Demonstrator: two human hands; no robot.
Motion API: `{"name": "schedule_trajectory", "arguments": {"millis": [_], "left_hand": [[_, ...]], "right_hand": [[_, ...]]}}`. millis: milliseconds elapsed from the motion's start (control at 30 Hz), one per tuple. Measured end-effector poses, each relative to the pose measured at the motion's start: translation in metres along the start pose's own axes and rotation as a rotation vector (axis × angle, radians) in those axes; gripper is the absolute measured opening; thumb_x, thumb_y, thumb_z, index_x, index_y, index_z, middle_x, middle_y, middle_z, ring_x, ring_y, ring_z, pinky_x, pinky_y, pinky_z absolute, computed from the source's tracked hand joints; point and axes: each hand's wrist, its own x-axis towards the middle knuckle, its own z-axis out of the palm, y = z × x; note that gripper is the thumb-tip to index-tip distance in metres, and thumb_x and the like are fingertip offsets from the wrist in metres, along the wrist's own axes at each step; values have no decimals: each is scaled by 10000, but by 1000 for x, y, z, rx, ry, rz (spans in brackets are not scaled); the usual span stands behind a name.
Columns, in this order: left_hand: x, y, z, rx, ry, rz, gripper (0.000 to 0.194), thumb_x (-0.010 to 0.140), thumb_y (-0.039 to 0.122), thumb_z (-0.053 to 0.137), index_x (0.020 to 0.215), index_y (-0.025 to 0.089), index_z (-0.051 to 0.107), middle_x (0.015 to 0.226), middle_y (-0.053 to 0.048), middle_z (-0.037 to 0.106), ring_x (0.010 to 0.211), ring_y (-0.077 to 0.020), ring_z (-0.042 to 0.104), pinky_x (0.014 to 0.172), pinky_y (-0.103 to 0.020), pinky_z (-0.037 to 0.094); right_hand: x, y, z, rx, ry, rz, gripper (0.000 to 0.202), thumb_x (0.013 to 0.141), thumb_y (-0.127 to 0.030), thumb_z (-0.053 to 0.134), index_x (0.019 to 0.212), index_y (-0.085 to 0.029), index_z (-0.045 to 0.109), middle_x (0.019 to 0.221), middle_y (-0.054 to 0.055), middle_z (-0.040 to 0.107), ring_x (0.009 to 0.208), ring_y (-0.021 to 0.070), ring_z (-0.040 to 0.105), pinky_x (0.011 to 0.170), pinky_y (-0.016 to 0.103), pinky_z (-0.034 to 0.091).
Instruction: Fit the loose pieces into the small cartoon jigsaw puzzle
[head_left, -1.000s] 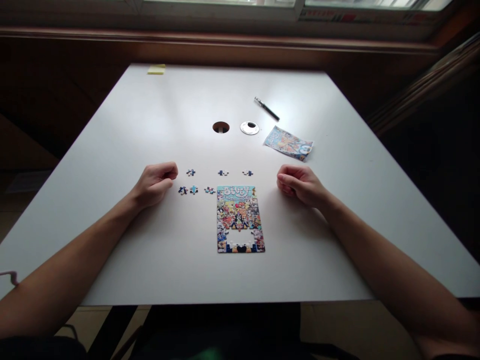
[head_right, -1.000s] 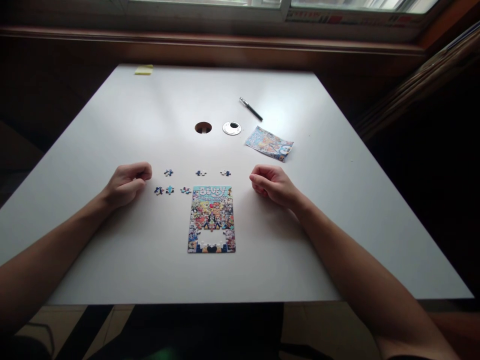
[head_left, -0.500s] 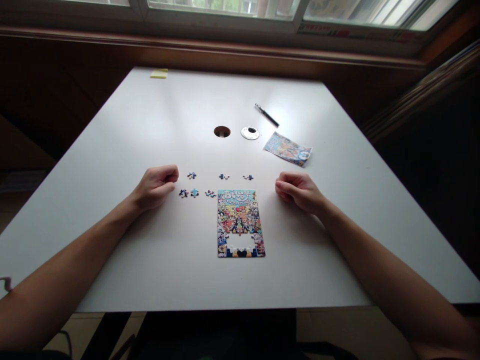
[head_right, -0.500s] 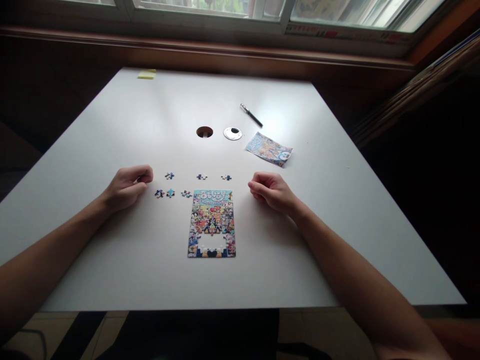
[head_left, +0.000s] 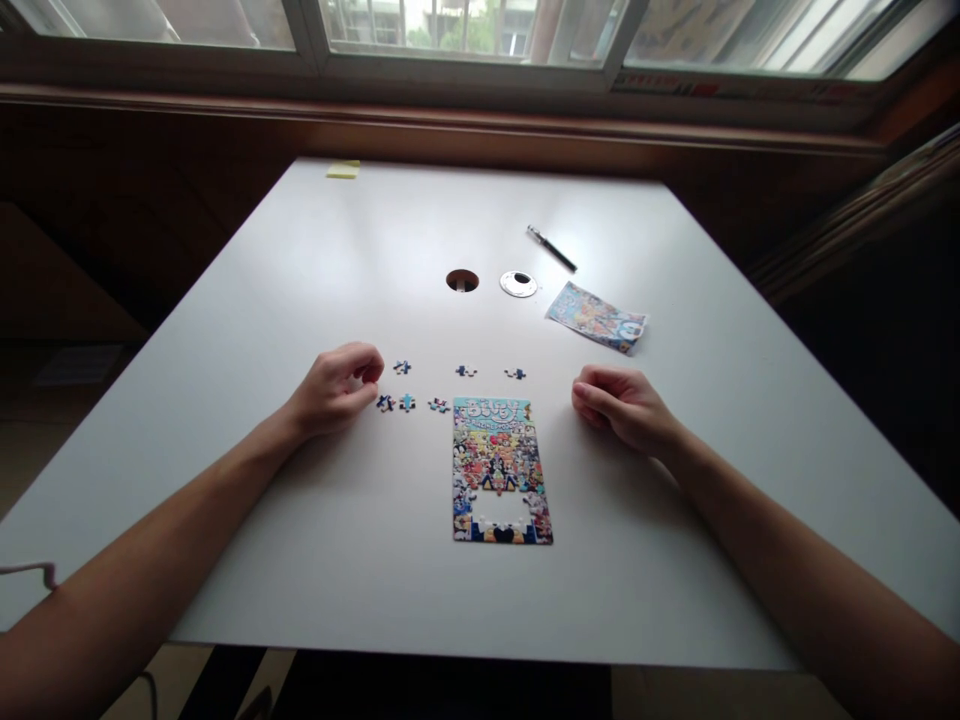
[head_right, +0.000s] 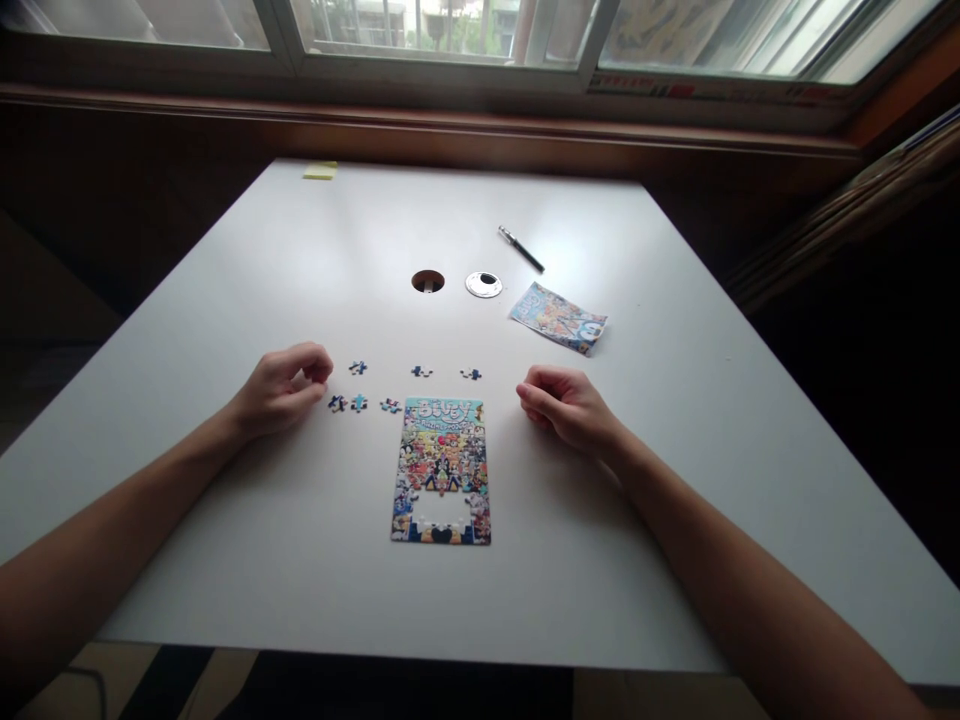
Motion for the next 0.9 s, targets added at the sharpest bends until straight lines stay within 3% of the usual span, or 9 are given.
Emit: {"name": "schedule_trajectory", "arguments": {"millis": [100, 267, 400, 900], "left_hand": [[0, 1, 0, 64, -20, 108, 74, 743, 112, 519, 742, 185, 526, 725, -12, 533, 740, -170, 482, 717, -298, 412], [-3, 3, -7, 124, -185, 217, 185, 778, 110, 569, 944, 178, 612, 952, -69, 629, 903, -206, 558, 827, -334, 470], [-5, 8, -11, 188, -243, 199, 149, 813, 149, 613, 955, 184, 643, 981, -73, 634, 926, -210, 576, 846, -338, 483], [-6, 6, -9, 151, -260, 146, 99, 880, 208, 630, 963, 179, 677, 998, -62, 634, 906, -175, 599, 814, -302, 498]], "right_hand": [[0, 2, -2, 9, -8, 16, 397, 928, -452, 634, 659, -184, 518, 545, -23, 489, 489, 93, 395, 481, 257, 284], [0, 4, -4, -24, -13, 38, 398, 930, -457, 631, 664, -181, 527, 552, -20, 490, 498, 90, 391, 487, 255, 277], [0, 4, -4, -52, -20, 41, 405, 930, -471, 627, 665, -180, 529, 556, -18, 492, 504, 91, 392, 492, 255, 280], [1, 1, -2, -55, -26, 2, 398, 924, -478, 631, 668, -188, 536, 563, -19, 497, 508, 94, 396, 494, 260, 284]]}}
